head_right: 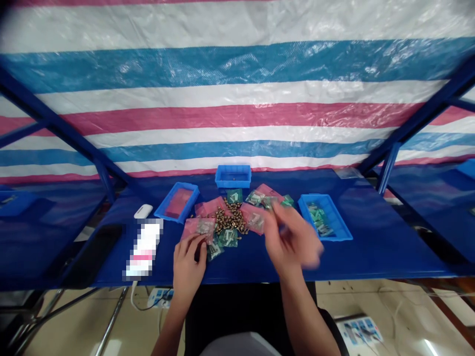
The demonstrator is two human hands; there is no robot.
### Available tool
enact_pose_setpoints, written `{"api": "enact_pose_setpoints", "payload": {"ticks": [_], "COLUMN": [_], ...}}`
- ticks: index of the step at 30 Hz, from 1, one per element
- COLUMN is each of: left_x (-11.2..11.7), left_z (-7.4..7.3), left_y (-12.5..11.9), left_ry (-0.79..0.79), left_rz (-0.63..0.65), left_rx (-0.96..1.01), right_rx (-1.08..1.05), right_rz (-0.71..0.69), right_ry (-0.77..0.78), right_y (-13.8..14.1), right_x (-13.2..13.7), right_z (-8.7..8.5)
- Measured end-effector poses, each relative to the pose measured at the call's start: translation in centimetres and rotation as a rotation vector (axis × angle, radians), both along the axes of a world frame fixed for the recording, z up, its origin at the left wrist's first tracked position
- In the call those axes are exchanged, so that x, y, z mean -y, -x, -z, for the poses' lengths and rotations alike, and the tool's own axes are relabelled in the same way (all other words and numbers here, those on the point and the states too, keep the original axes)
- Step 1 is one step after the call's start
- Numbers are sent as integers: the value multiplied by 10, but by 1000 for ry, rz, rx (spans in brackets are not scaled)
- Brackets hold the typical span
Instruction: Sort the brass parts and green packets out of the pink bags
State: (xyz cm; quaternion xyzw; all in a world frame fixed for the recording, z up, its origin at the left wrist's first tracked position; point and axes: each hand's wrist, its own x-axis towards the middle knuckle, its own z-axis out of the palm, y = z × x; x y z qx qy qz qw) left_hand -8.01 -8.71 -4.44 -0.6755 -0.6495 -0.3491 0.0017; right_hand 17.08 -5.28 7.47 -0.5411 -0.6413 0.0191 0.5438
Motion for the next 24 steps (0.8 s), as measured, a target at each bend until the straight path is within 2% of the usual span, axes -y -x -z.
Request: {"api": "enact_pose_setpoints", "payload": {"ticks": [3, 5, 7, 10, 14, 19, 24], "left_x": [1, 1, 2, 1, 0, -1, 0], "left_z": [1, 1, 2, 2, 3, 0, -1], "left_y": [1, 2, 2, 2, 2, 0, 0], "left_ry": [-12, -10, -5, -5, -10, -2, -2], "left_rz": [11, 23, 22, 3, 10, 7, 0], "left_rx": [8, 15, 17, 5, 0, -3, -5], "right_rx": [36, 21, 23, 83, 136, 257, 315], "right_rz": [10, 63, 73, -18, -145, -221, -262], "right_ry": [135, 189, 239, 360, 470, 448, 402], "right_y": [15, 15, 9, 2, 8, 25, 34], "right_x": [-53, -63, -52, -22, 5, 12, 7], "right_z": [15, 32, 52, 80, 105, 120, 123]}}
